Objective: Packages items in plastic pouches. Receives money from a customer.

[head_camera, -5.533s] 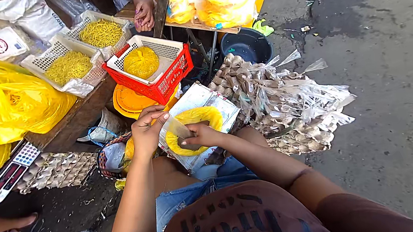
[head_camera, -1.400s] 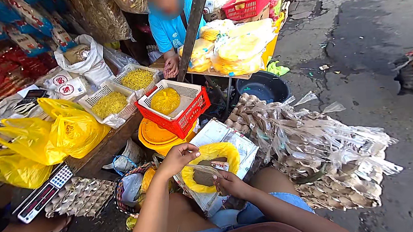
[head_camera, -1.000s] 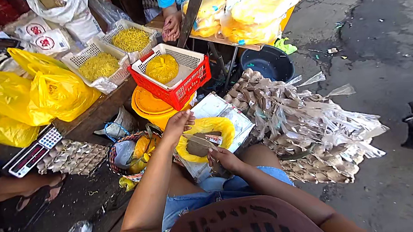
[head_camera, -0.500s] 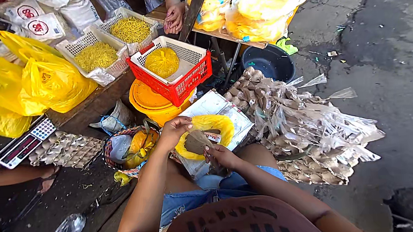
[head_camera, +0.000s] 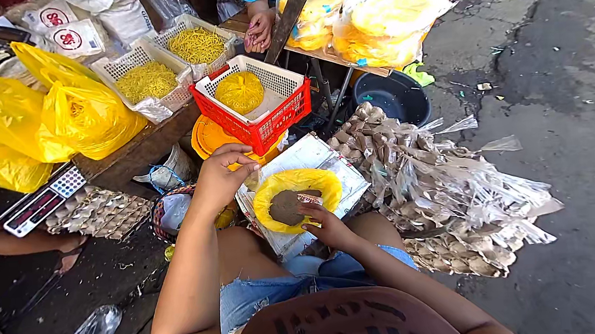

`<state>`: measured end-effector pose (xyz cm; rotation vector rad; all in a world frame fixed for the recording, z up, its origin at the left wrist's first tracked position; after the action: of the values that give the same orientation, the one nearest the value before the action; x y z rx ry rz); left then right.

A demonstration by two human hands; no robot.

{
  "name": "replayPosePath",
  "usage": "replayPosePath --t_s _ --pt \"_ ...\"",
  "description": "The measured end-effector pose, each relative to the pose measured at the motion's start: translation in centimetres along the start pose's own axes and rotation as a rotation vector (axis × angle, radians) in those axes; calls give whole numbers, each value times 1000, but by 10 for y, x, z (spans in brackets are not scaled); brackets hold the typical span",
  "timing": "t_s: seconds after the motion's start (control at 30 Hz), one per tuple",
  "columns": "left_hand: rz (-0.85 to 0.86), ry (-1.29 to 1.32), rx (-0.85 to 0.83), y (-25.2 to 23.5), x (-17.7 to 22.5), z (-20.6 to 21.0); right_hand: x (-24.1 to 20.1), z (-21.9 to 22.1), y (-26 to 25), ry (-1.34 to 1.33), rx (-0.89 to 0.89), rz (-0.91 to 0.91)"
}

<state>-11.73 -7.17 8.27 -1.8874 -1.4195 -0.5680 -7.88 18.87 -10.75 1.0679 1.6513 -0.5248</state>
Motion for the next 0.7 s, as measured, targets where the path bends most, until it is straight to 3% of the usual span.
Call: replayPosePath --t_s 0.1,0.2,0.27,0.4,0.43,0.53,0.63,0.7 --pt "-86 -110 27 -12 -34 8 -5 -4 2 -19 44 28" --pt "-282 -144 -46 -17 -75 31 -7 -7 5 -64 105 74" --pt "-346 -116 15 -12 -78 36 -9 -12 8 -31 140 70" --pt "-276 -99 229 3 -64 36 4 -11 8 165 344 -143" --pt "-259 -124 225 4 -66 37 4 -11 5 182 352 -186" --pt "-339 -248 -1 2 -64 35 -2 -10 -5 221 323 -221" --pt "-140 -299 120 8 -51 31 -9 -12 -12 283 396 -292" --pt "-55 -305 170 10 -50 29 -14 -13 -11 281 350 -290"
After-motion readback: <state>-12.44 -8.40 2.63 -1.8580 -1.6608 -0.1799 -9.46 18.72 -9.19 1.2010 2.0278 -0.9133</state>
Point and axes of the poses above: each hand's wrist, its own y-axis away from the middle knuckle, its own z-axis out of the palm, x = y × z, the point moved 1 cm from there along -y, towards the middle knuckle, and after that the axes turned 2 degrees about -x, right-handed, at the moved point
